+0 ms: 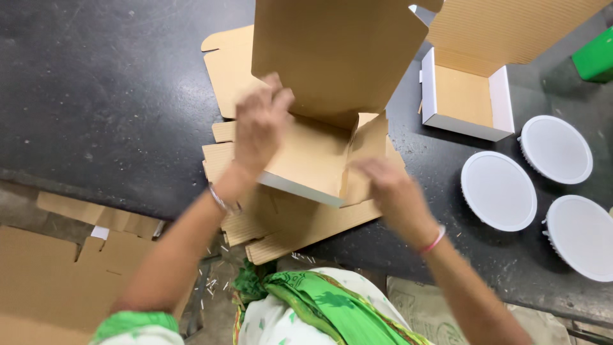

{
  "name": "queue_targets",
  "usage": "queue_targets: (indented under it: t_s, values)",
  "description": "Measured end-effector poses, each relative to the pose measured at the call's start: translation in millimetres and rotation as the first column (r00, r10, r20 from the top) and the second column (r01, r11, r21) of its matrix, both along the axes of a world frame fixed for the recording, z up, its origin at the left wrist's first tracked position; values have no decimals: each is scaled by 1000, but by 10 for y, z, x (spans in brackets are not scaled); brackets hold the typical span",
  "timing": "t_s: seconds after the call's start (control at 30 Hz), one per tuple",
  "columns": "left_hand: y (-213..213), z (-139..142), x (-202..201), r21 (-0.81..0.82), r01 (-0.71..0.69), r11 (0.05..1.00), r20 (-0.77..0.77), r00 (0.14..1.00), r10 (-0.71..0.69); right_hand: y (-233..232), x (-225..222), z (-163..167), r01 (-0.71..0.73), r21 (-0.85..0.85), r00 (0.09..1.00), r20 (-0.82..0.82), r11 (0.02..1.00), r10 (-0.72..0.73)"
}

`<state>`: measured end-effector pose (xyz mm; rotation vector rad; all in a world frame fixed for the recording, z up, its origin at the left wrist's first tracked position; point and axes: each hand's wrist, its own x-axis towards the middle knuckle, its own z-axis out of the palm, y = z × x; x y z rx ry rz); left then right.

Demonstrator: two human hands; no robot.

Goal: The person folds flat cardboard pieces into rectangular boxes, inserts white foam inserts, and stacks the finished boxes. They also wipe several white circular plastic parts with a cloth and place them on the table. The person handles bubble wrap at the end.

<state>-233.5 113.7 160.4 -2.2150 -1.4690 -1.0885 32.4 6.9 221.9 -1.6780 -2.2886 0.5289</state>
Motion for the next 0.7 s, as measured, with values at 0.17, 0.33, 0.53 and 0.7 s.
queue_targets:
  t_s: [0.17,0.33,0.53,0.7]
  values:
    - [-897,-267,806,-528,219,820,126,976,-180,762,557,-388,-363,473,930,228,802,287]
    - [-1112,-449,1001,-460,193,867,72,981,-180,976,733,-723,-452,404,883,327,795,336]
    - [-1252,-509,579,-566,86,820,69,996,-57,466,659,-677,-396,118,888,303,910,347]
    - [-1239,-293,479,-596,8,803,72,996,44,302,460,-526,-374,263,923,199,889,329]
